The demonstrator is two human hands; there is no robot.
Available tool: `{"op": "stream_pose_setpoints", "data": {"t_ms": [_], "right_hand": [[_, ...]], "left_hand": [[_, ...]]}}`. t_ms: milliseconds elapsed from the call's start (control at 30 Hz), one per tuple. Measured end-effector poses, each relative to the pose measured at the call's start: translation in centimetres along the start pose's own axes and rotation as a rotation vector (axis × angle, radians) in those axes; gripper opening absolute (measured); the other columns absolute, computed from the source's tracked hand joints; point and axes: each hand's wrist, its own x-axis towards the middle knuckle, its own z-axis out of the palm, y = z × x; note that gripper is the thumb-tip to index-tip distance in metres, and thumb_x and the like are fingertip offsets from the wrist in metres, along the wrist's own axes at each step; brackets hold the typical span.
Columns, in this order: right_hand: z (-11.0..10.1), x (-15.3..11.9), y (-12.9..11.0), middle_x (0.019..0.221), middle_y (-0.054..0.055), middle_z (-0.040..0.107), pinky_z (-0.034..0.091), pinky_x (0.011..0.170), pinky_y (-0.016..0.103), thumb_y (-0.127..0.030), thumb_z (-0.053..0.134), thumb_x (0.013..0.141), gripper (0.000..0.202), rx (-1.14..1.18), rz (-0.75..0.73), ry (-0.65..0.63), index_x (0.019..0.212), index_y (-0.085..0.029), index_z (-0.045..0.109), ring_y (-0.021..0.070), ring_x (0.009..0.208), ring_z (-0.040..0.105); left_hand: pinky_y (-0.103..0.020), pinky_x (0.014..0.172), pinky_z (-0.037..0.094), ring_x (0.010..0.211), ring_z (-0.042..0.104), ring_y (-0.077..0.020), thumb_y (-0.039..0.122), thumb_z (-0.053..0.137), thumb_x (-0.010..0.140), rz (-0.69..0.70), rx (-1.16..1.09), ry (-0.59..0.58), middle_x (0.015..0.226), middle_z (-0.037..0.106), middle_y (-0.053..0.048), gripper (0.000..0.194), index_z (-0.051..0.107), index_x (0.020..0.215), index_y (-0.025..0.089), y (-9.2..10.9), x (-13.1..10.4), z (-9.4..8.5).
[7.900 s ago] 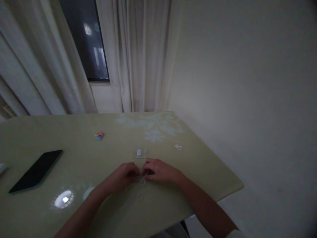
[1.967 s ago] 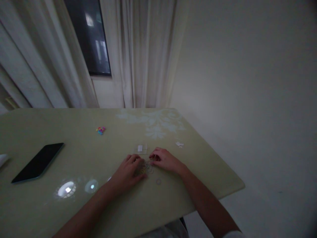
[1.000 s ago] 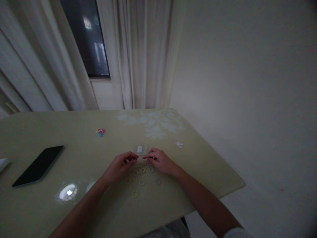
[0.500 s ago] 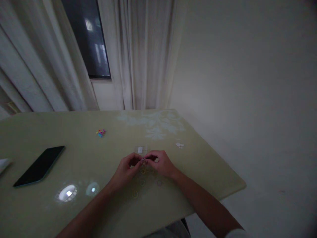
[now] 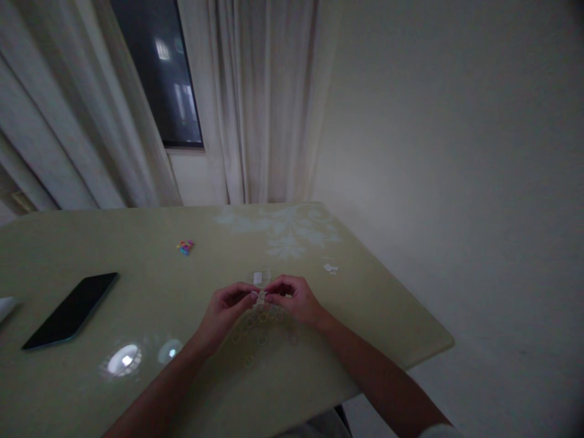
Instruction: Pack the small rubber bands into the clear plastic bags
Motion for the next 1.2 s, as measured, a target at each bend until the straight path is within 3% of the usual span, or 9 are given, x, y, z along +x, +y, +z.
{"op": "stream_pose_setpoints", "data": {"t_ms": [267, 533, 800, 1033, 1200], "right_hand": [[0.4, -0.1, -0.4, 0.076, 0.004, 0.075, 0.05, 0.064, 0.027, -0.042, 0.086, 0.078, 0.024, -0.047, -0.069, 0.066, 0.086, -0.019, 0.082, 0.0155, 0.067, 0.065], [0.0, -0.1, -0.5, 0.082, 0.004, 0.075, 0.048, 0.067, 0.026, -0.035, 0.082, 0.084, 0.017, -0.147, -0.136, -0.021, 0.093, -0.021, 0.084, 0.0151, 0.072, 0.064], [-2.0, 0.3, 0.6, 0.084, 0.003, 0.069, 0.043, 0.066, 0.024, -0.026, 0.084, 0.082, 0.011, -0.714, 0.021, -0.208, 0.089, -0.018, 0.083, 0.0131, 0.071, 0.06], [-1.6, -0.1, 0.5, 0.084, 0.004, 0.068, 0.042, 0.067, 0.023, -0.021, 0.079, 0.084, 0.006, -0.746, -0.009, -0.237, 0.088, -0.018, 0.082, 0.0138, 0.072, 0.06], [-1.8, -0.1, 0.6, 0.09, 0.004, 0.069, 0.043, 0.069, 0.024, -0.016, 0.077, 0.081, 0.018, -0.732, -0.07, -0.284, 0.097, -0.02, 0.082, 0.0145, 0.075, 0.06]], "left_hand": [[-0.03, 0.08, 0.059, 0.086, 0.077, -0.0224, 0.039, 0.087, 0.079, -0.018, 0.023, -0.084, 0.096, 0.084, -0.007, 0.03, 0.083, 0.102, 0.021, -0.5, 0.1, 0.1], [-0.025, 0.07, 0.057, 0.076, 0.072, -0.0176, 0.041, 0.083, 0.082, 0.157, 0.149, 0.006, 0.081, 0.077, -0.003, 0.021, 0.08, 0.085, 0.02, -0.2, 0.2, -0.1], [-0.023, 0.067, 0.055, 0.071, 0.069, -0.0152, 0.04, 0.084, 0.08, 0.111, 0.145, 0.059, 0.08, 0.075, -0.002, 0.023, 0.076, 0.087, 0.02, -0.2, 0.2, -0.5], [-0.026, 0.068, 0.056, 0.071, 0.069, -0.0163, 0.044, 0.083, 0.08, 0.096, 0.15, 0.06, 0.078, 0.074, -0.001, 0.027, 0.075, 0.089, 0.019, -0.1, 0.3, -0.5], [-0.025, 0.069, 0.056, 0.074, 0.07, -0.0169, 0.043, 0.083, 0.08, 0.107, 0.162, 0.065, 0.082, 0.077, -0.003, 0.026, 0.075, 0.088, 0.02, 0.2, 0.3, -0.5]]}}
